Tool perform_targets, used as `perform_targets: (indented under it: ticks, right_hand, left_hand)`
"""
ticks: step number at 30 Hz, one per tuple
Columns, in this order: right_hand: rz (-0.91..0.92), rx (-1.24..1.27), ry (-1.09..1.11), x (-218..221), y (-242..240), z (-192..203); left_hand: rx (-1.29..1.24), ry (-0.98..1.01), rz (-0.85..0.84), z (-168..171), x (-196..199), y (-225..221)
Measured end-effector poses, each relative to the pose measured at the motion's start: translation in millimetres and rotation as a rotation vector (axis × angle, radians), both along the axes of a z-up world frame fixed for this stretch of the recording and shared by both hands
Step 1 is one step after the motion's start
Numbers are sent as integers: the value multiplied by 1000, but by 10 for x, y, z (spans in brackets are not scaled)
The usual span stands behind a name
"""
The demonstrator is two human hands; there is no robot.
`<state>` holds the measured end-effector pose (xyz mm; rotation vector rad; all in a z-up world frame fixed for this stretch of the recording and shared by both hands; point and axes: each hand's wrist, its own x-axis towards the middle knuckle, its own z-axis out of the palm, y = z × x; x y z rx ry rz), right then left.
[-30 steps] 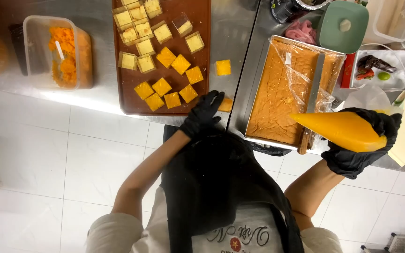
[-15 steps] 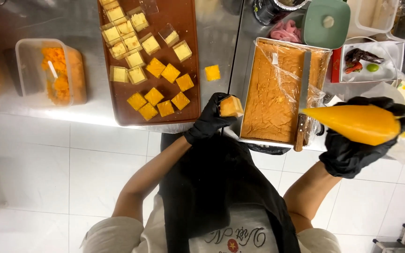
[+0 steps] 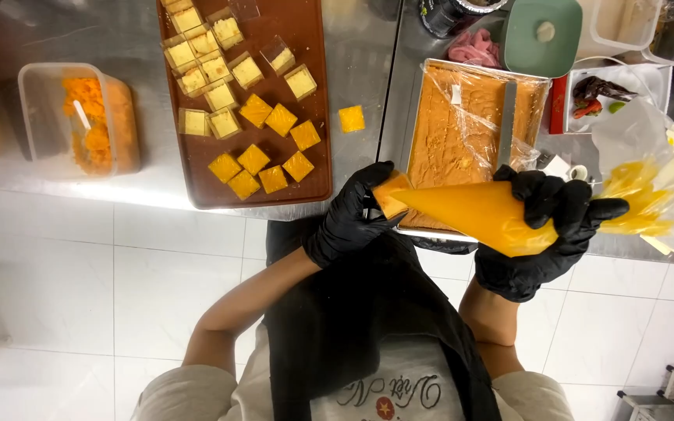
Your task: Applying cream filling and various toppings to small sponge cake pieces.
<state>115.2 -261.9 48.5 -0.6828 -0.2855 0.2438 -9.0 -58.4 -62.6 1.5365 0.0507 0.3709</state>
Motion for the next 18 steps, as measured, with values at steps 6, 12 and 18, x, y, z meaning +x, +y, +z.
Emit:
perform_targets:
  ticks: [6, 12, 18]
  right_hand:
    - [-99, -8, 4, -173, 126, -44]
    - [-77, -153, -98, -234, 158, 9]
    - [-8, -146, -130, -221, 78, 3]
  left_hand:
    - [124, 22, 43, 172, -14, 14]
    - [189, -5, 31, 271, -44, 77]
    - [205, -4, 38, 210, -46, 80]
